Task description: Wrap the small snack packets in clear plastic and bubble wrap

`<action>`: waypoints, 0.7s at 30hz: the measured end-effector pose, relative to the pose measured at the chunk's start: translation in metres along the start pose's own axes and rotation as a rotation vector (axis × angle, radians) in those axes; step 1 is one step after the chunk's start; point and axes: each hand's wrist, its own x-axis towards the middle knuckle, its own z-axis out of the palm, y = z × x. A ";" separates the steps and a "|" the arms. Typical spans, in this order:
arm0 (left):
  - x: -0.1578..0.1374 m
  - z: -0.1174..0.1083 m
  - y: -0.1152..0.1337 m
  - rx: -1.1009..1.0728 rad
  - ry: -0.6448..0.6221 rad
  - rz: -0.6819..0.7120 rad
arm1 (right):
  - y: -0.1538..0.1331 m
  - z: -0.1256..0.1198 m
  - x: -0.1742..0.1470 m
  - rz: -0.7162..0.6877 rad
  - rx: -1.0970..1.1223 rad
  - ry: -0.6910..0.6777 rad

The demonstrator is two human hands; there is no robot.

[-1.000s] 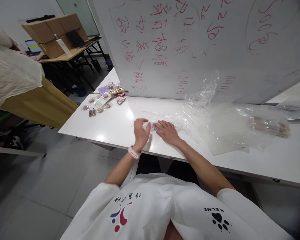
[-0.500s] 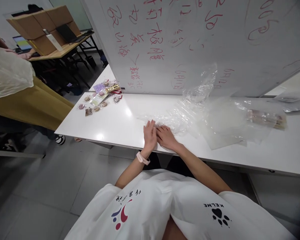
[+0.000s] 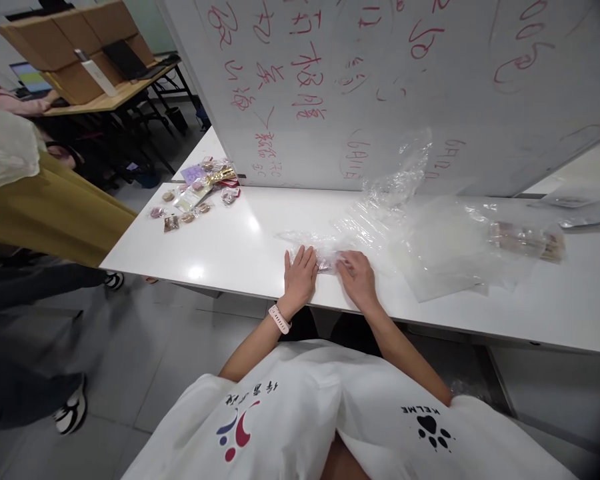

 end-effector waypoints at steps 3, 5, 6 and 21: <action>-0.004 0.001 -0.003 -0.067 0.024 -0.011 | -0.012 0.029 0.025 -0.128 0.118 -0.117; -0.010 -0.003 -0.006 -0.155 0.103 -0.043 | -0.012 0.036 0.031 -0.140 0.075 -0.169; -0.014 -0.006 -0.008 -0.201 0.148 -0.049 | -0.010 0.036 0.031 -0.144 0.054 -0.196; 0.031 -0.036 -0.044 -0.470 -0.121 -0.242 | -0.017 0.014 0.056 0.127 -0.009 -0.571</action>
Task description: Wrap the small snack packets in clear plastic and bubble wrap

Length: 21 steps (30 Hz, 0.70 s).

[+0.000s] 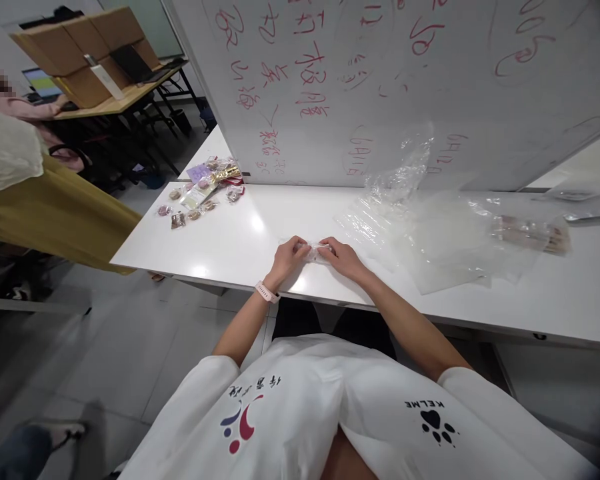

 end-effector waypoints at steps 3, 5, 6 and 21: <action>0.006 0.006 0.004 0.120 0.148 -0.044 | -0.004 0.003 0.004 0.028 -0.144 0.198; 0.004 0.011 0.004 0.167 0.288 -0.044 | -0.001 0.008 0.003 -0.099 -0.259 0.310; 0.001 0.012 0.002 0.142 0.349 -0.058 | 0.001 0.011 0.001 -0.185 -0.289 0.310; 0.001 0.012 -0.002 0.069 -0.008 0.226 | 0.009 -0.003 0.006 -0.386 -0.175 0.060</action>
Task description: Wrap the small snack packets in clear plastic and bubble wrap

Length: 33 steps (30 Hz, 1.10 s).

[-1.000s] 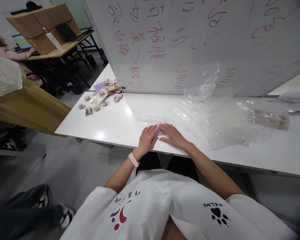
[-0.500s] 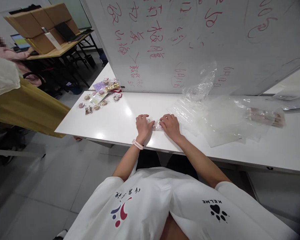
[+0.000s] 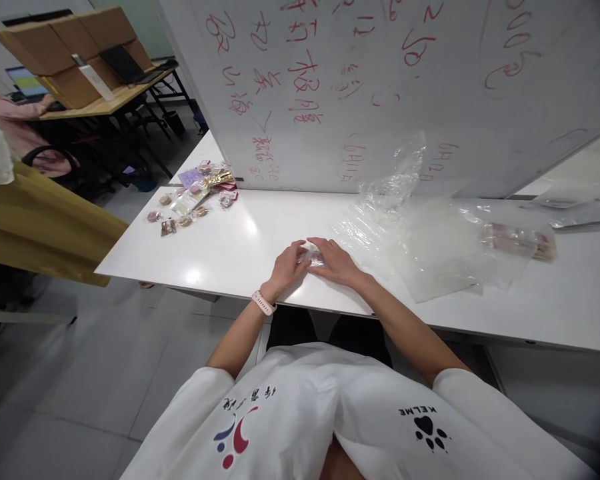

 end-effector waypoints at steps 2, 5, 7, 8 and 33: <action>-0.005 -0.001 -0.004 -0.116 0.035 -0.035 | -0.002 -0.003 0.006 -0.027 -0.024 -0.070; -0.009 -0.001 -0.006 -0.313 0.089 -0.066 | -0.010 -0.002 0.012 -0.047 -0.117 -0.150; -0.011 -0.002 -0.004 -0.400 0.092 -0.097 | -0.015 0.003 0.013 -0.076 -0.202 -0.135; -0.012 -0.002 -0.002 -0.425 0.089 -0.119 | -0.018 0.006 0.012 -0.086 -0.239 -0.111; -0.059 0.033 0.019 0.189 0.451 0.001 | 0.317 -0.283 -0.195 1.757 -0.104 1.342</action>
